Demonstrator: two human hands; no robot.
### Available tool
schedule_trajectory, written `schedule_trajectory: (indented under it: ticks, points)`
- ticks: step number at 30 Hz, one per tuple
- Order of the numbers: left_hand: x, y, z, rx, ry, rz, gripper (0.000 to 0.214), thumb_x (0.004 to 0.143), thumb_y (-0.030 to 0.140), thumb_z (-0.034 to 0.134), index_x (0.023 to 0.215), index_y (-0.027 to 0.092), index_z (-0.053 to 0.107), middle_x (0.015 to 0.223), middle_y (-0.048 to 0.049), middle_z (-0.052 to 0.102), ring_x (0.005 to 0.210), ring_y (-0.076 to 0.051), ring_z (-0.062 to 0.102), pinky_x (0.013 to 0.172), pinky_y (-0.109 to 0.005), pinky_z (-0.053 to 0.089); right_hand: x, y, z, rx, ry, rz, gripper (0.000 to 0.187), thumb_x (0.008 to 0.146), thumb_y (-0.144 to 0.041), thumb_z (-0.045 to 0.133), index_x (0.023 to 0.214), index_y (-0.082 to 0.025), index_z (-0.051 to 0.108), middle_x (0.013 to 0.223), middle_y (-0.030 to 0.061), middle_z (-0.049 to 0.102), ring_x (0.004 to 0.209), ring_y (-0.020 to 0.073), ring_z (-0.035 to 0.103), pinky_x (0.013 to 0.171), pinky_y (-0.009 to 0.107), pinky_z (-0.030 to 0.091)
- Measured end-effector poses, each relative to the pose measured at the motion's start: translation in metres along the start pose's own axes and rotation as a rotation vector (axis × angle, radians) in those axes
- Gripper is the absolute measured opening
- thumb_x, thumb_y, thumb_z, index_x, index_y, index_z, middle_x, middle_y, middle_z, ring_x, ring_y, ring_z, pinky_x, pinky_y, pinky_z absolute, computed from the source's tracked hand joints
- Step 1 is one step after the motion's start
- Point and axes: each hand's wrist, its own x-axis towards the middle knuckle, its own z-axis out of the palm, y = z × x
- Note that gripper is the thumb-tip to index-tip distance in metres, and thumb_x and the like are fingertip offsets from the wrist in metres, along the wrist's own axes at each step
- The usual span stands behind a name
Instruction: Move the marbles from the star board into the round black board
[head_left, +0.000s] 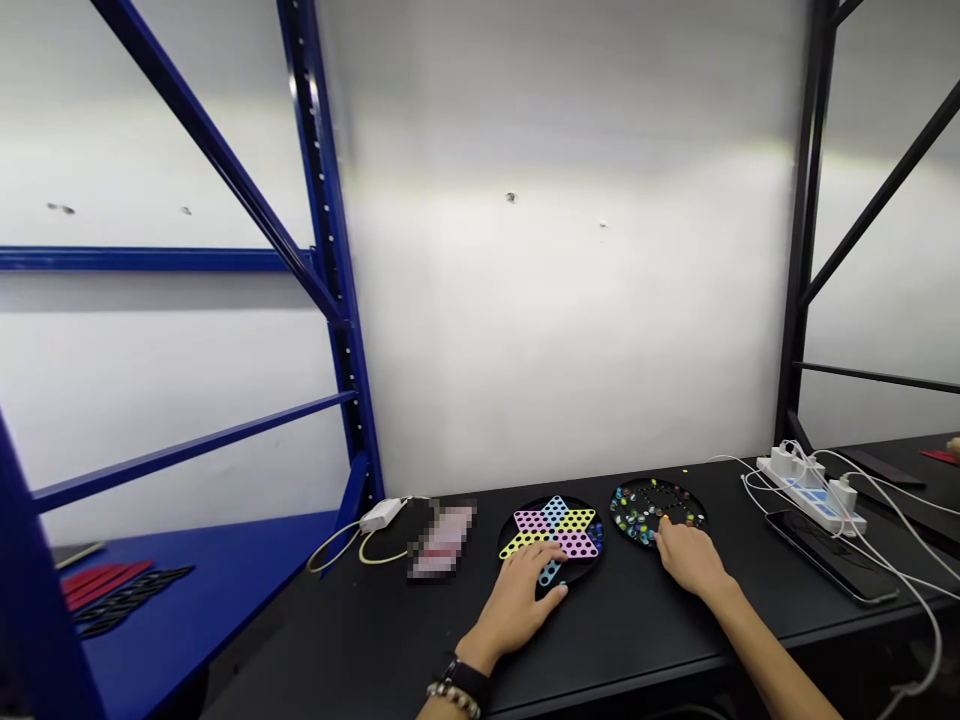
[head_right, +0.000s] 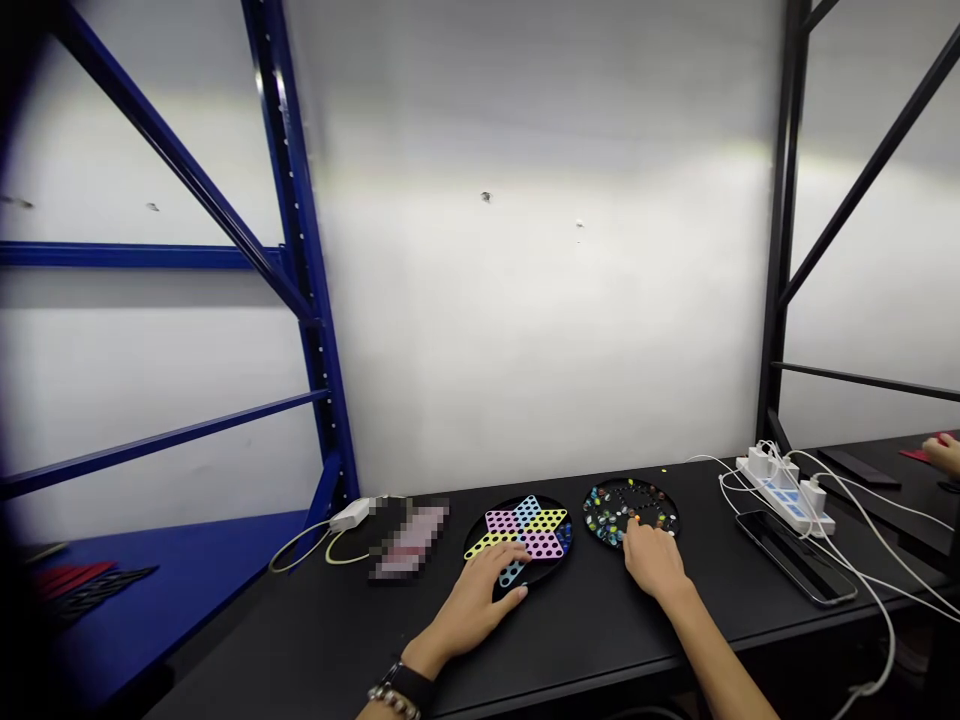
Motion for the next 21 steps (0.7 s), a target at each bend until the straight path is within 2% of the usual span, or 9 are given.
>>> schedule_trajectory:
  ticks: [3, 7, 10, 12, 13, 15, 17, 19, 21]
  points:
    - [0.0, 0.0, 0.0, 0.0, -0.007, -0.008, 0.034, 0.086, 0.035, 0.061, 0.119, 0.03, 0.062, 0.135, -0.0038, 0.06, 0.128, -0.027, 0.05, 0.113, -0.049, 0.036, -0.002, 0.003, -0.002, -0.011, 0.007, 0.049, 0.037, 0.099, -0.023, 0.031, 0.121, -0.007, 0.057, 0.099, 0.0217, 0.072, 0.092, 0.0314, 0.07, 0.074, 0.034, 0.046]
    - [0.0, 0.0, 0.0, -0.012, 0.0, 0.003, 0.033, 0.086, 0.036, 0.06, 0.118, 0.03, 0.062, 0.134, -0.0041, 0.06, 0.128, -0.028, 0.049, 0.113, -0.05, 0.036, -0.002, 0.009, 0.0, -0.042, -0.035, 0.094, 0.034, 0.096, -0.019, 0.035, 0.114, -0.006, 0.06, 0.101, 0.0236, 0.071, 0.094, 0.0335, 0.07, 0.076, 0.037, 0.048]
    - [0.0, -0.001, 0.0, -0.021, -0.011, -0.013, 0.033, 0.085, 0.035, 0.061, 0.118, 0.03, 0.062, 0.135, -0.0039, 0.06, 0.129, -0.028, 0.048, 0.114, -0.05, 0.034, 0.002, 0.015, 0.001, -0.009, -0.057, 0.115, 0.028, 0.094, -0.02, 0.039, 0.107, -0.01, 0.062, 0.1, 0.0208, 0.072, 0.094, 0.0321, 0.07, 0.077, 0.037, 0.047]
    - [-0.001, -0.001, 0.0, -0.022, -0.017, -0.023, 0.034, 0.085, 0.035, 0.061, 0.119, 0.03, 0.062, 0.136, -0.0039, 0.059, 0.129, -0.028, 0.048, 0.114, -0.05, 0.034, 0.005, 0.021, 0.0, 0.111, -0.053, 0.129, 0.023, 0.094, -0.026, 0.042, 0.094, -0.016, 0.062, 0.097, 0.016, 0.072, 0.091, 0.029, 0.069, 0.075, 0.034, 0.046]
    - [-0.001, -0.001, 0.0, -0.023, -0.015, -0.025, 0.034, 0.085, 0.035, 0.061, 0.119, 0.03, 0.062, 0.136, -0.0039, 0.058, 0.129, -0.028, 0.048, 0.114, -0.05, 0.034, 0.007, 0.023, -0.001, 0.23, -0.04, 0.135, 0.024, 0.094, -0.031, 0.042, 0.085, -0.018, 0.06, 0.092, 0.013, 0.071, 0.087, 0.0264, 0.068, 0.072, 0.032, 0.046]
    - [-0.001, -0.002, 0.0, -0.024, -0.009, -0.019, 0.034, 0.086, 0.035, 0.06, 0.119, 0.03, 0.062, 0.136, -0.0039, 0.058, 0.129, -0.028, 0.048, 0.113, -0.05, 0.035, 0.01, 0.028, -0.008, 0.61, -0.01, 0.152, 0.034, 0.095, -0.042, 0.039, 0.073, -0.02, 0.053, 0.073, 0.0062, 0.065, 0.067, 0.0193, 0.062, 0.06, 0.027, 0.042]
    - [-0.001, -0.003, 0.0, -0.023, -0.006, -0.015, 0.034, 0.085, 0.035, 0.06, 0.119, 0.03, 0.062, 0.136, -0.0038, 0.058, 0.129, -0.028, 0.048, 0.113, -0.05, 0.035, 0.013, 0.031, -0.017, 1.117, -0.014, 0.18, 0.038, 0.094, -0.05, 0.037, 0.071, -0.022, 0.045, 0.058, -0.0018, 0.05, 0.045, 0.0116, 0.045, 0.046, 0.023, 0.033]
    - [-0.001, -0.003, 0.001, -0.019, -0.004, -0.015, 0.034, 0.085, 0.034, 0.06, 0.119, 0.03, 0.062, 0.136, -0.0038, 0.058, 0.129, -0.028, 0.048, 0.113, -0.049, 0.036, 0.017, 0.03, -0.025, 1.574, -0.059, 0.203, 0.035, 0.092, -0.051, 0.038, 0.072, -0.023, 0.041, 0.053, -0.0073, 0.036, 0.036, 0.007, 0.027, 0.038, 0.021, 0.022]
    - [-0.001, -0.003, 0.001, -0.013, 0.0, -0.02, 0.034, 0.085, 0.034, 0.06, 0.119, 0.031, 0.062, 0.136, -0.0037, 0.059, 0.129, -0.028, 0.049, 0.113, -0.049, 0.036, 0.024, 0.025, -0.029, 1.831, -0.097, 0.227, 0.03, 0.092, -0.045, 0.038, 0.072, -0.022, 0.04, 0.053, -0.0089, 0.032, 0.034, 0.0055, 0.019, 0.036, 0.019, 0.017]
